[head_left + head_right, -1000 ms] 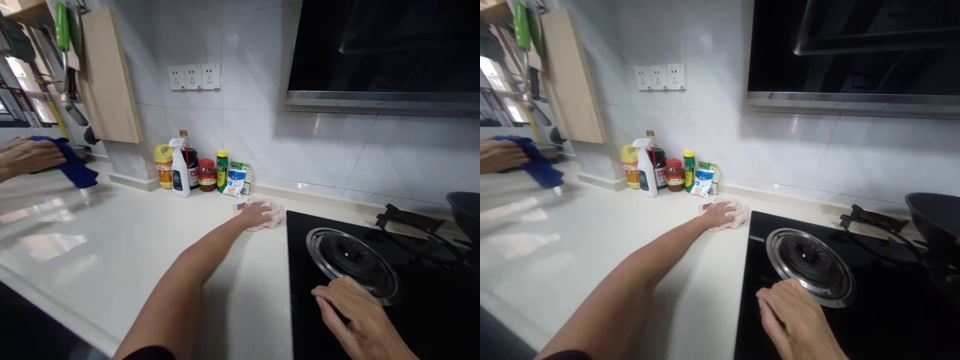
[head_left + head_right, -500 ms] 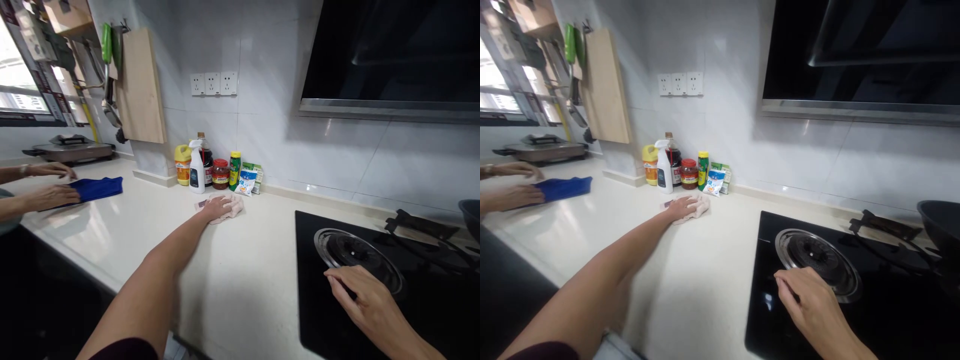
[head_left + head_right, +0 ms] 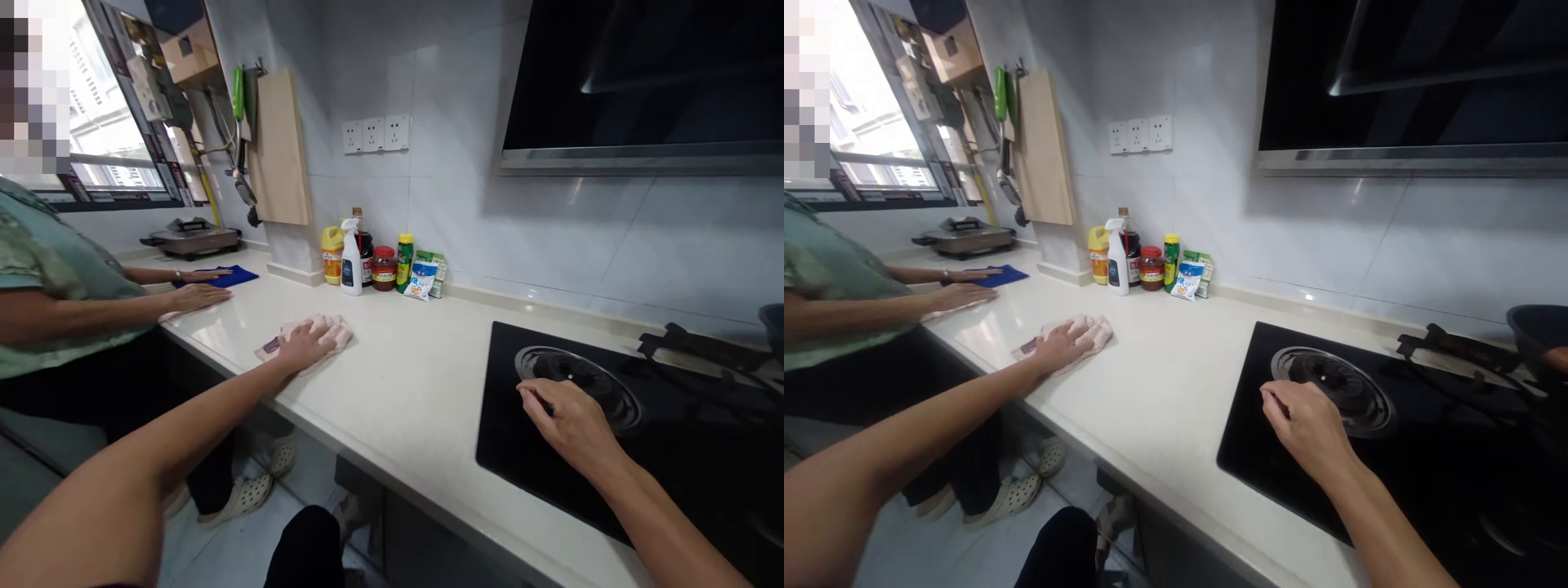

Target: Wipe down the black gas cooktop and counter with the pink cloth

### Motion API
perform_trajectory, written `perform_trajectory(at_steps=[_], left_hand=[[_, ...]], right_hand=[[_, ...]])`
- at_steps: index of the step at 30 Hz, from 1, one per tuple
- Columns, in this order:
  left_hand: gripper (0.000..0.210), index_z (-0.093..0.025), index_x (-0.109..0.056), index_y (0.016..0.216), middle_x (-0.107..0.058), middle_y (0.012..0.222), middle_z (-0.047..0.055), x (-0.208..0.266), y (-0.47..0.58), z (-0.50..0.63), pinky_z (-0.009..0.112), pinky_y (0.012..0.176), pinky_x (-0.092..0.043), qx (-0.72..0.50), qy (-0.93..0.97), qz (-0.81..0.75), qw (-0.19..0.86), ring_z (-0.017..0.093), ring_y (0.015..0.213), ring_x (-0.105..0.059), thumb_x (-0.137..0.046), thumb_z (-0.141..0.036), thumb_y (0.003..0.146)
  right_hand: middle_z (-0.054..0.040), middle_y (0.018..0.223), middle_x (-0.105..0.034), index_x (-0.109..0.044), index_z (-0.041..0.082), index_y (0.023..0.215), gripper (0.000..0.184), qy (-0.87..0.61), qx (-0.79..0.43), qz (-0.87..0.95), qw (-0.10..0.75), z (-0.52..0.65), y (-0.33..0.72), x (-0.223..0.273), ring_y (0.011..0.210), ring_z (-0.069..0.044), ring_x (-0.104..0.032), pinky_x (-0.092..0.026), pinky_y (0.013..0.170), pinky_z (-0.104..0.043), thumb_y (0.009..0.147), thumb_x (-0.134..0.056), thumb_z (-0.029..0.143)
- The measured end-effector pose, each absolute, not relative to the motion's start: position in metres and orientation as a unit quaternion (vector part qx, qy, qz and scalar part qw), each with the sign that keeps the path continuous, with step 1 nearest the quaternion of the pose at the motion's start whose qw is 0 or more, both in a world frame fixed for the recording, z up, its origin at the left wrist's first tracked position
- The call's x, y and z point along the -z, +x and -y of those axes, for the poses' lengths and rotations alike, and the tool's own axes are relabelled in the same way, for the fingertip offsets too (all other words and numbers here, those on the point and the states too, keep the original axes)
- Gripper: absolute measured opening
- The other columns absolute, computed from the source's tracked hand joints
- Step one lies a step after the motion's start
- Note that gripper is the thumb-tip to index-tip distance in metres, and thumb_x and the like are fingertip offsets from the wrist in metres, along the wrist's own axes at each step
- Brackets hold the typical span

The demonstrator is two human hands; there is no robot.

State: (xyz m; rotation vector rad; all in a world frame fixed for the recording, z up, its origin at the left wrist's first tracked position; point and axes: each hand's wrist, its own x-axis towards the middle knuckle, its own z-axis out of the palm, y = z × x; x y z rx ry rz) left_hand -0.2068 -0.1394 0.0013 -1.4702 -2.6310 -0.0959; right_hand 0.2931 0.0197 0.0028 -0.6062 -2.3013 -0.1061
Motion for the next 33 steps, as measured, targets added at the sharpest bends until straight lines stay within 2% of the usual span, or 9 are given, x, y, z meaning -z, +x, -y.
perform_trajectory(at_steps=[6,11,16,19,21,23,28,33], left_hand=[[0.061,-0.042,-0.041,0.153,-0.030,0.167,0.005,0.013,-0.139,0.150,0.064,0.116,-0.028,0.048,-0.559,0.826,0.062,0.036,0.150,-0.030,-0.044,-0.061,0.095],[0.058,-0.045,-0.047,0.148,-0.033,0.166,0.000,0.003,-0.131,0.100,0.064,0.117,-0.028,0.072,-0.555,0.828,0.040,0.036,0.149,-0.033,-0.047,-0.062,0.093],[0.063,-0.042,-0.044,0.150,-0.032,0.166,0.007,-0.005,-0.142,0.011,0.073,0.112,-0.025,0.092,-0.535,0.839,0.032,0.041,0.147,-0.032,-0.042,-0.066,0.092],[0.067,-0.035,-0.045,0.151,-0.031,0.165,0.012,-0.007,-0.131,-0.037,0.077,0.110,-0.021,0.103,-0.532,0.840,0.022,0.045,0.147,-0.029,-0.039,-0.067,0.093],[0.069,-0.032,-0.044,0.152,-0.028,0.166,0.014,-0.006,-0.114,-0.059,0.077,0.110,-0.018,0.108,-0.546,0.831,0.016,0.047,0.147,-0.027,-0.038,-0.068,0.093],[0.069,-0.034,-0.044,0.151,-0.026,0.167,0.012,-0.004,-0.090,-0.069,0.075,0.113,-0.014,0.107,-0.574,0.812,0.007,0.045,0.148,-0.025,-0.039,-0.070,0.092],[0.068,-0.043,-0.045,0.148,-0.024,0.169,0.003,0.000,-0.025,-0.044,0.070,0.118,-0.016,0.097,-0.664,0.741,-0.021,0.037,0.153,-0.021,-0.041,-0.076,0.089],[0.069,-0.041,-0.047,0.148,-0.023,0.170,0.006,0.006,0.013,0.032,0.068,0.118,-0.019,0.093,-0.731,0.675,-0.030,0.036,0.154,-0.021,-0.048,-0.075,0.088]], right_hand=[[-0.0020,0.088,-0.075,-0.070,0.021,0.092,0.025,-0.169,0.007,0.921,0.351,-0.003,0.282,-0.001,0.072,-0.015,-0.066,-0.045,0.077,-0.033,0.102,-0.048,0.024],[-0.0014,0.086,-0.074,-0.070,0.021,0.094,0.022,-0.150,0.001,0.926,0.345,0.003,0.276,0.002,0.074,-0.015,-0.066,-0.043,0.078,-0.033,0.102,-0.049,0.022],[0.0003,0.082,-0.070,-0.068,0.021,0.095,0.018,-0.155,0.021,0.918,0.365,0.003,0.277,-0.004,0.070,-0.014,-0.061,-0.040,0.078,-0.034,0.100,-0.052,0.019],[0.0013,0.075,-0.067,-0.069,0.021,0.099,0.017,-0.159,0.039,0.918,0.361,0.000,0.279,-0.008,0.065,-0.013,-0.056,-0.039,0.076,-0.033,0.100,-0.052,0.017],[0.0004,0.077,-0.068,-0.069,0.020,0.100,0.018,-0.165,0.049,0.918,0.357,-0.003,0.282,-0.008,0.066,-0.013,-0.058,-0.039,0.075,-0.033,0.100,-0.051,0.017],[-0.0014,0.082,-0.071,-0.069,0.020,0.099,0.017,-0.171,0.056,0.916,0.358,-0.009,0.286,-0.007,0.071,-0.014,-0.062,-0.040,0.076,-0.033,0.101,-0.052,0.018],[-0.0024,0.091,-0.075,-0.069,0.021,0.099,0.019,-0.195,0.060,0.916,0.346,-0.024,0.294,0.000,0.078,-0.016,-0.068,-0.042,0.081,-0.034,0.102,-0.051,0.024],[-0.0013,0.093,-0.077,-0.070,0.023,0.096,0.024,-0.252,0.059,0.916,0.307,-0.036,0.300,0.008,0.077,-0.017,-0.068,-0.044,0.077,-0.034,0.102,-0.047,0.030]])
